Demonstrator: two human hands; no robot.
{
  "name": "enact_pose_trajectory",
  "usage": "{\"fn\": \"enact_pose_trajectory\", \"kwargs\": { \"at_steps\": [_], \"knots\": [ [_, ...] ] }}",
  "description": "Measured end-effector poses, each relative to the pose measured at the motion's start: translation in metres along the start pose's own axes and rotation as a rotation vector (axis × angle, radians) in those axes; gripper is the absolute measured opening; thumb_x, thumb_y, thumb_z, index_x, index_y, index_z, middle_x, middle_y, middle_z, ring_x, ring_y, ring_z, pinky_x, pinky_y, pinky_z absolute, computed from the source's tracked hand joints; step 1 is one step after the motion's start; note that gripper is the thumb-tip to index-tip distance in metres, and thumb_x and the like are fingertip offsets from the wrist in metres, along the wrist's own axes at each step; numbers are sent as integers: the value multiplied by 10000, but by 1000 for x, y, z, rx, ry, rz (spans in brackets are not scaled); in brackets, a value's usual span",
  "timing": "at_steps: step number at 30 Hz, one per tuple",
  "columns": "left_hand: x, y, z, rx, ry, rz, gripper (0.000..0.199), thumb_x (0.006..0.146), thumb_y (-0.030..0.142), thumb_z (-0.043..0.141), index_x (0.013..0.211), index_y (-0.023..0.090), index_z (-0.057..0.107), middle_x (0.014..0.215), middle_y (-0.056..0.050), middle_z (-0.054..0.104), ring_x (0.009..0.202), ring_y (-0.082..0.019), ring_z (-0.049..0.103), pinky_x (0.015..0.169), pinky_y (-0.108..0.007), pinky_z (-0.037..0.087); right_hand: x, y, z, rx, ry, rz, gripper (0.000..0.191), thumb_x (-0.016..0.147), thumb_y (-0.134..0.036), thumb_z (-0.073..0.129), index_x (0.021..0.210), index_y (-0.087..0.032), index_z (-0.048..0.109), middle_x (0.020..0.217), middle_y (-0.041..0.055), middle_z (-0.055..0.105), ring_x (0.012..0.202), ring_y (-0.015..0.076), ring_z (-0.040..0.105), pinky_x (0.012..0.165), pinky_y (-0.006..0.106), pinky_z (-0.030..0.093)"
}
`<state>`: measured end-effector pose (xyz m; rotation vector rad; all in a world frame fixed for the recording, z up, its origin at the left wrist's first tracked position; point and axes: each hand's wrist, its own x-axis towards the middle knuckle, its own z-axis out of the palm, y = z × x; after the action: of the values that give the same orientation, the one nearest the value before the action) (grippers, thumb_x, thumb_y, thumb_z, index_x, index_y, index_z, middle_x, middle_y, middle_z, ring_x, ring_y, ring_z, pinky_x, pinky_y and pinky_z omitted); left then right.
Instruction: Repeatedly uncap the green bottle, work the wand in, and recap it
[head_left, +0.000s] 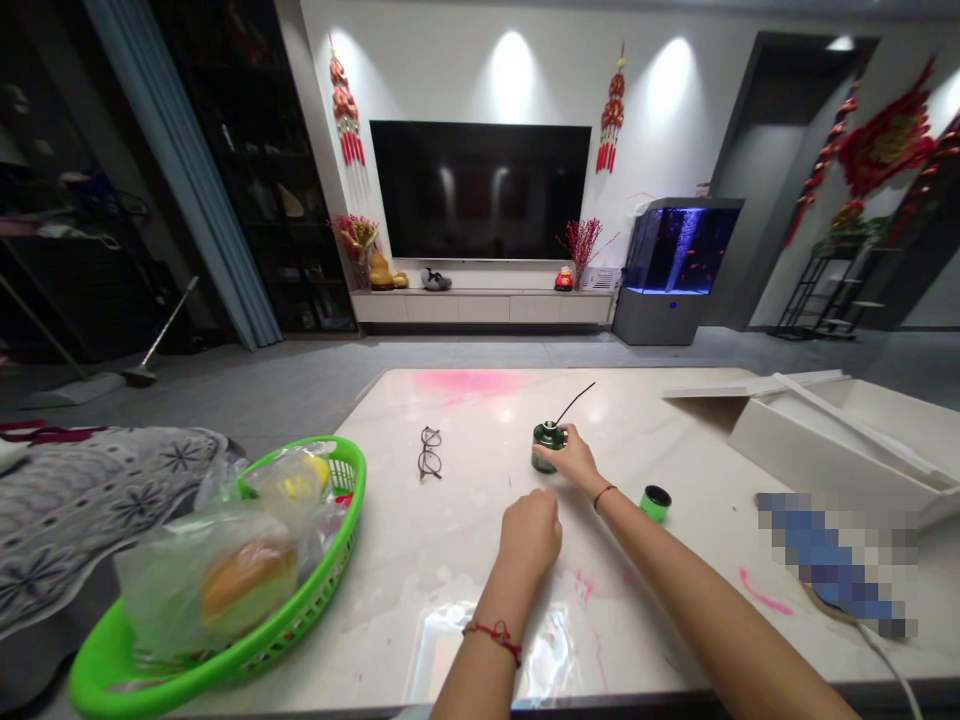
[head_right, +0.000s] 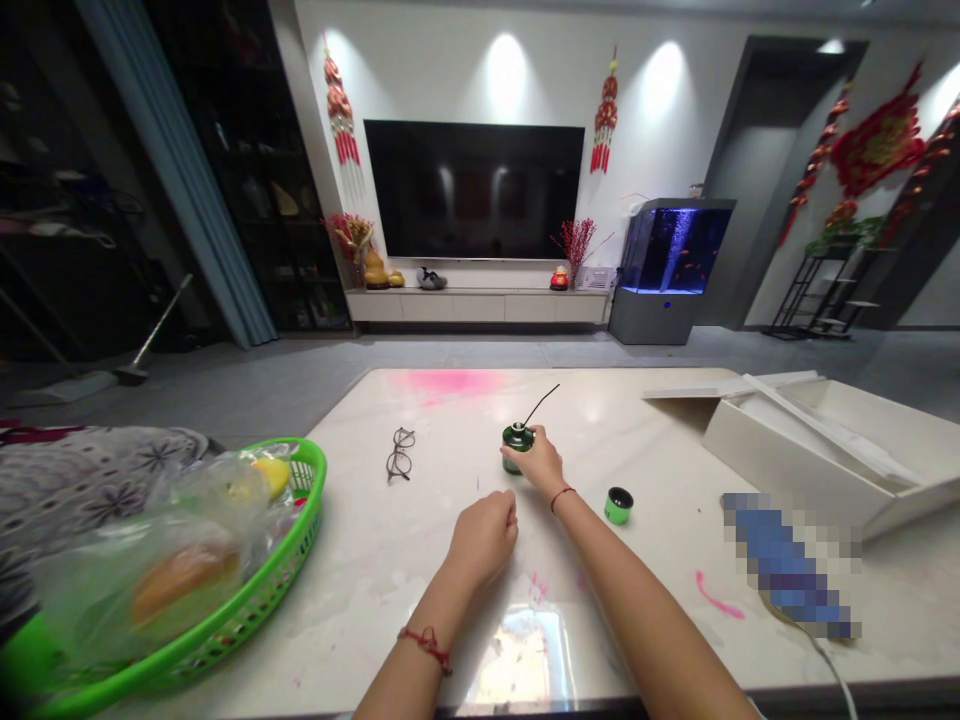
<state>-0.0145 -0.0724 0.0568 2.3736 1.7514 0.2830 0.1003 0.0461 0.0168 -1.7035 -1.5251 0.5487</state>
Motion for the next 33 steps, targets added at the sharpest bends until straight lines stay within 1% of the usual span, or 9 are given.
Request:
{"fn": "enact_pose_trajectory", "kwargs": {
  "at_steps": [7, 12, 13, 15, 17, 19, 24, 28, 33],
  "knots": [
    [7, -9, 5, -143, 258, -112, 375, 799, 160, 401, 1172, 148, 439, 1143, -95, 540, 1051, -206, 497, 892, -305, 380, -44, 11, -20, 79, -73, -80, 587, 582, -439, 688, 1055, -190, 445, 915, 62, 638, 836, 193, 603, 716, 290, 445],
    [12, -14, 9, -143, 278, -166, 459, 756, 83, 400, 1211, 134, 433, 1195, -106, 527, 1082, -208, 490, 913, -310, 362, -46, 9, -53, 179, -290, -81, 791, 521, -393, 753, 1191, -131, 426, 986, 113, 633, 878, 211, 602, 745, 305, 460],
    [13, -15, 9, -136, 273, -173, 457, 754, 80, 397, 1206, 135, 440, 1189, -108, 533, 1077, -209, 496, 908, -312, 364, -44, 8, -60, 208, -291, -67, 765, 557, -395, 734, 1210, -132, 434, 1041, 129, 618, 912, 213, 596, 747, 303, 465],
    [15, -16, 10, -127, 259, -186, 448, 756, 80, 396, 1196, 142, 452, 1175, -108, 544, 1067, -208, 505, 898, -313, 368, -41, 5, -71, 213, -257, -108, 570, 637, -384, 678, 1136, -144, 539, 1080, 128, 612, 923, 209, 595, 769, 307, 464],
    [17, -16, 10, -121, 242, -197, 437, 763, 90, 399, 1192, 147, 458, 1168, -108, 550, 1063, -207, 509, 891, -313, 368, -40, 2, -77, 192, -232, -207, 358, 699, -357, 622, 1000, -164, 635, 1042, 97, 639, 881, 195, 604, 793, 314, 458],
    [18, -15, 9, -118, 231, -202, 426, 772, 102, 401, 1192, 148, 459, 1173, -108, 549, 1064, -209, 509, 893, -314, 364, -42, -1, -79, 171, -216, -298, 256, 731, -335, 588, 920, -182, 670, 991, 69, 663, 834, 180, 608, 801, 318, 457],
    [19, -13, 8, -118, 234, -194, 402, 789, 148, 409, 1187, 148, 468, 1164, -106, 553, 1049, -217, 516, 881, -320, 366, -47, -11, -80, 101, -131, -412, 203, 743, -287, 586, 901, -196, 675, 963, 52, 670, 855, 171, 600, 814, 306, 454],
    [17, -12, 7, -119, 234, -178, 386, 796, 174, 416, 1177, 153, 474, 1152, -105, 557, 1043, -211, 520, 880, -317, 365, -48, -14, -80, -30, -123, -502, 156, 769, -276, 568, 855, -207, 680, 904, 39, 678, 892, 182, 595, 845, 325, 432],
    [16, -11, 6, -111, 211, -156, 352, 811, 186, 409, 1152, 180, 497, 1133, -87, 566, 1034, -198, 525, 880, -303, 362, -45, -17, -83, -136, -121, -533, 125, 772, -254, 573, 835, -199, 667, 888, 37, 670, 879, 178, 588, 831, 315, 426]
  ]
}}
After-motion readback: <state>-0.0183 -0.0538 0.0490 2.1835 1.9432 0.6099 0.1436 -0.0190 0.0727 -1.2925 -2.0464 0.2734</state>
